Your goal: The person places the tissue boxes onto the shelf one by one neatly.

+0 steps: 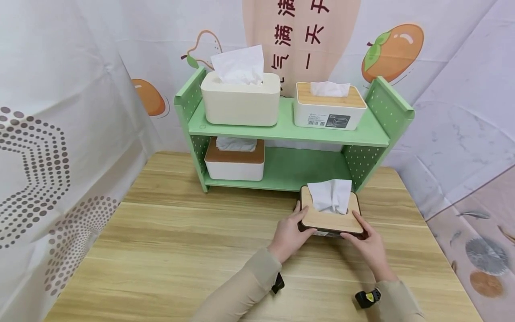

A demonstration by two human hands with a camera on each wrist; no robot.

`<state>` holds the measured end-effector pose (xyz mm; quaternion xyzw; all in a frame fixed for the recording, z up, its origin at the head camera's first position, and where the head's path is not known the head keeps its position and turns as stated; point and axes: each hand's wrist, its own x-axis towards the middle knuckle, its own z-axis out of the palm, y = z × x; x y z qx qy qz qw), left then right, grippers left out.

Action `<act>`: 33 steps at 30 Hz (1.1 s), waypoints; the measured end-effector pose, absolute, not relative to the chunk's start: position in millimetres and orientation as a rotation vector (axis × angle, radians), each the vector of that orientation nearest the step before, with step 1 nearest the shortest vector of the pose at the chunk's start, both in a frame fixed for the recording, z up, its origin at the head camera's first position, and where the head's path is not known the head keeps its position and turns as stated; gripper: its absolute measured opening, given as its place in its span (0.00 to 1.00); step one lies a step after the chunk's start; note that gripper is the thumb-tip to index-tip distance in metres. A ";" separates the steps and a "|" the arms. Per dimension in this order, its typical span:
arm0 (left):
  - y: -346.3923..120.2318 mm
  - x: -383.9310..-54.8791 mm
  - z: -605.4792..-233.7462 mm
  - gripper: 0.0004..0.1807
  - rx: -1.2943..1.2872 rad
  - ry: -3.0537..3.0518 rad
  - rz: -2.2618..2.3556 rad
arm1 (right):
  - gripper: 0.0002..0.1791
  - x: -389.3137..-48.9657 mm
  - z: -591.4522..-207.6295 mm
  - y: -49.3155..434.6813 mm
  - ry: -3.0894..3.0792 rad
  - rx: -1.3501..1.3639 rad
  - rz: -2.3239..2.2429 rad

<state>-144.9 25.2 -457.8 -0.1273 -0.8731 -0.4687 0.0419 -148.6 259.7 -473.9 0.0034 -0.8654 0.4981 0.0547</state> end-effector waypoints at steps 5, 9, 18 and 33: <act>15.0 -148.4 -453.9 0.36 -0.377 -2.613 -1.442 | 0.38 -155.4 -467.6 244.5 -2.575 0.024 1.534; 7.2 -151.6 -452.9 0.35 -0.367 -2.575 -1.464 | 0.38 -161.3 -464.9 233.8 -2.502 0.042 1.595; -9.6 -164.5 -454.6 0.34 -0.374 -2.529 -1.397 | 0.36 -177.6 -465.2 214.3 -2.474 0.044 1.639; -17.8 -192.0 -463.5 0.33 -0.397 -2.544 -1.367 | 0.35 -205.3 -472.3 205.5 -2.490 0.025 1.596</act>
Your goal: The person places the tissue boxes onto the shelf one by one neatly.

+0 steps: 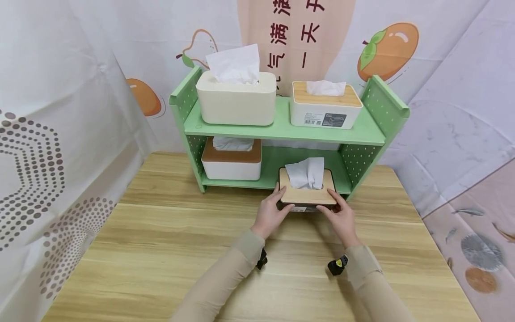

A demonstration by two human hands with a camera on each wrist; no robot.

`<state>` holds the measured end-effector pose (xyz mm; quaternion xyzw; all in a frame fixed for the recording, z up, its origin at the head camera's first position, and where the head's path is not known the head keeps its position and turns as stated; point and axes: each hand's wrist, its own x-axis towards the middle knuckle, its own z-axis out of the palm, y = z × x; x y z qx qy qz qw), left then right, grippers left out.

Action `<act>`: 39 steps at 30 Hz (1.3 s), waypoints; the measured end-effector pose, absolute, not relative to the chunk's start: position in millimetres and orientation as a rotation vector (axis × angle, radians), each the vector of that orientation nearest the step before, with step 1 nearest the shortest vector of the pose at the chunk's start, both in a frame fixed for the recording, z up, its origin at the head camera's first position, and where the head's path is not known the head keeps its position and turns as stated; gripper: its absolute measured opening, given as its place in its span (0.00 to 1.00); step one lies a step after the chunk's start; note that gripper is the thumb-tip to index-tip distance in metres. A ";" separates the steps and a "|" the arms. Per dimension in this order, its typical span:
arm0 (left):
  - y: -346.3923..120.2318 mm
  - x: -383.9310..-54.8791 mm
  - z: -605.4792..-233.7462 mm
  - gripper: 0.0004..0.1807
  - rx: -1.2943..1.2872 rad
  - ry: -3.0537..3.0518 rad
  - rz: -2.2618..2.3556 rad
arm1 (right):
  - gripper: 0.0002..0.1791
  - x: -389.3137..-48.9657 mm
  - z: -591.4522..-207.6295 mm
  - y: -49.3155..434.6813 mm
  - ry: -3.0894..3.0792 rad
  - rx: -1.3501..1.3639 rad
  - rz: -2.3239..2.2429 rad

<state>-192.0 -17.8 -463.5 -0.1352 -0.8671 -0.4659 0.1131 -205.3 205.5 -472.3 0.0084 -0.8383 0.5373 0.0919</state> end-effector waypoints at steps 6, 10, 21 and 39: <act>-16.3 -207.4 -456.4 0.33 -0.392 -2.619 -1.310 | 0.33 -217.4 -466.3 204.6 -2.498 0.060 1.500; -14.2 -215.7 -452.4 0.33 -0.364 -2.669 -1.261 | 0.34 -224.4 -463.1 205.0 -2.537 0.065 1.472; -12.1 -227.7 -442.5 0.33 -0.348 -2.747 -1.260 | 0.36 -238.7 -457.1 207.7 -2.567 0.204 1.441; -18.9 -199.5 -431.3 0.31 -0.639 -2.723 -0.570 | 0.34 -201.5 -451.6 210.2 -2.486 0.507 0.872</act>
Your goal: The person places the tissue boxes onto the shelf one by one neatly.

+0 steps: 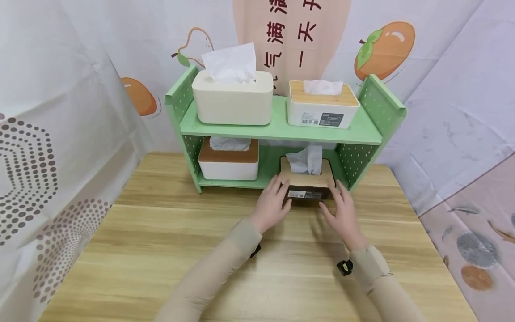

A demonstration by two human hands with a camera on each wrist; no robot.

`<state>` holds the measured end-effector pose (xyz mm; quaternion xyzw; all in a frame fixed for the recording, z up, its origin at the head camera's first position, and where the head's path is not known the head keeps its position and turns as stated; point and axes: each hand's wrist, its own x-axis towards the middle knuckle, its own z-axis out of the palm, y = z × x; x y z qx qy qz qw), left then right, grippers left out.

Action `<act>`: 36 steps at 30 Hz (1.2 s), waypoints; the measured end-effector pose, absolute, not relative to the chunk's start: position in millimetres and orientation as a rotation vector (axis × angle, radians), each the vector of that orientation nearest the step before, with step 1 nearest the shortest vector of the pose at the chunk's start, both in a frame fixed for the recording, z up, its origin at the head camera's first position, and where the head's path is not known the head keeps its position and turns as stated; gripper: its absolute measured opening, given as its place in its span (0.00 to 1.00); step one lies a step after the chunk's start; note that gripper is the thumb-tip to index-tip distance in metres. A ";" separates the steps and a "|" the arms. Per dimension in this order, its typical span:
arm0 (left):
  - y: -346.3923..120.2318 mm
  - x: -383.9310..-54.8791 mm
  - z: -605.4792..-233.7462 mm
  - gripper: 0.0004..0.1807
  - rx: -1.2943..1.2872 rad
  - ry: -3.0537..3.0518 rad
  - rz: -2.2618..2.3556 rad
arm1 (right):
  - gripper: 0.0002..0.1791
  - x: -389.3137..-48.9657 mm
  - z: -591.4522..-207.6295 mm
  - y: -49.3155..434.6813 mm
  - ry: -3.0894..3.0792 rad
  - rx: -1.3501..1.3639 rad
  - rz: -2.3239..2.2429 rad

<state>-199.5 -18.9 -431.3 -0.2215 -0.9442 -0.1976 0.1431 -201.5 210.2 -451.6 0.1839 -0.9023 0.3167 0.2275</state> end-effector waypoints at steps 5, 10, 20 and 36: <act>-18.3 -183.2 -437.0 0.38 -0.732 -2.822 -0.221 | 0.36 -185.1 -459.2 208.2 -2.548 0.585 0.651; -13.6 -177.6 -448.9 0.42 -0.721 -2.871 -0.055 | 0.38 -179.6 -463.7 204.4 -2.781 0.495 0.476; -7.1 -188.6 -451.9 0.46 -0.640 -2.921 -0.047 | 0.43 -189.3 -462.2 203.6 -2.846 0.458 0.449; 1.7 -225.1 -442.5 0.44 -0.559 -3.015 0.029 | 0.40 -222.7 -456.4 202.2 -2.902 0.436 0.437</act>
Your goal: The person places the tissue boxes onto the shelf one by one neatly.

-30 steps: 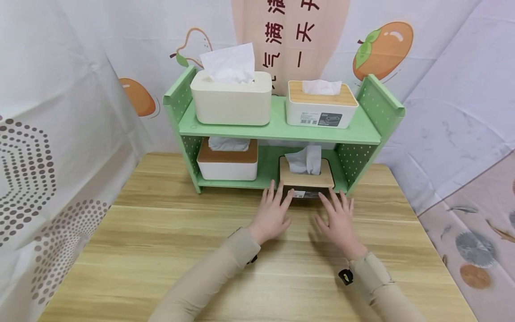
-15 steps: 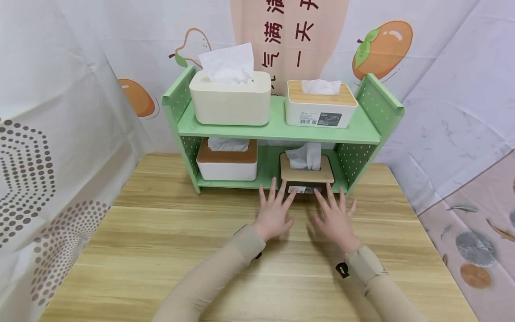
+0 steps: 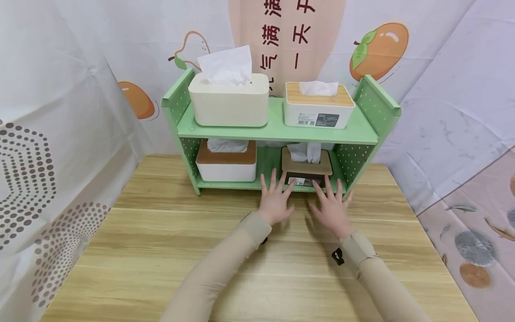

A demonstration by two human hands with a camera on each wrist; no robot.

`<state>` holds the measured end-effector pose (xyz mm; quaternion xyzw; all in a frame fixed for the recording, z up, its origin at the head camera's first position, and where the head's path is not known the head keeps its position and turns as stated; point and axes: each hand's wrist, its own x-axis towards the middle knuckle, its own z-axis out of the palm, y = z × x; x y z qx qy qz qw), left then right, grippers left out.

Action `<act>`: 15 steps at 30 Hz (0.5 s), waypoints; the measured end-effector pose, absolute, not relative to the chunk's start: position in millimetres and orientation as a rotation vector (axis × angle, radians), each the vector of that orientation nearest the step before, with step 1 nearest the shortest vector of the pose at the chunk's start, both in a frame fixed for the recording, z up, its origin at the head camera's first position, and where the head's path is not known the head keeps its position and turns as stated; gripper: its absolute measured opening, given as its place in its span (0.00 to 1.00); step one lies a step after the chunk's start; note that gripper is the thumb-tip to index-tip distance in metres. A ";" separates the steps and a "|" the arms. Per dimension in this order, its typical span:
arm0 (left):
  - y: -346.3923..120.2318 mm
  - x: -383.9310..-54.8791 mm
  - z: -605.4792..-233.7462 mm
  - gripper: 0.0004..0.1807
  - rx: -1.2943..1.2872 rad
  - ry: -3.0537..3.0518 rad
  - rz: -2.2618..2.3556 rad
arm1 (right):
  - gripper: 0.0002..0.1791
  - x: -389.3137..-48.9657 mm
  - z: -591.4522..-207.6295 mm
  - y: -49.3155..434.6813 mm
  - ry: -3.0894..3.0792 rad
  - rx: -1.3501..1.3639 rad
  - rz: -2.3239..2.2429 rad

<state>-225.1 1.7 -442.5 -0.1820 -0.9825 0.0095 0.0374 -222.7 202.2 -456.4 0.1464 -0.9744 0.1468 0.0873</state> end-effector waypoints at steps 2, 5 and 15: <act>2.2 -228.4 -441.8 0.44 -0.550 -3.028 0.036 | 0.40 -225.9 -455.8 201.8 -2.913 0.428 0.439; 3.0 -231.9 -441.6 0.44 -0.546 -3.042 0.037 | 0.40 -229.4 -454.9 201.0 -2.929 0.411 0.442; -6.5 -223.3 -436.2 0.41 -0.538 -2.955 -0.053 | 0.36 -218.9 -442.6 200.2 -2.818 0.430 0.573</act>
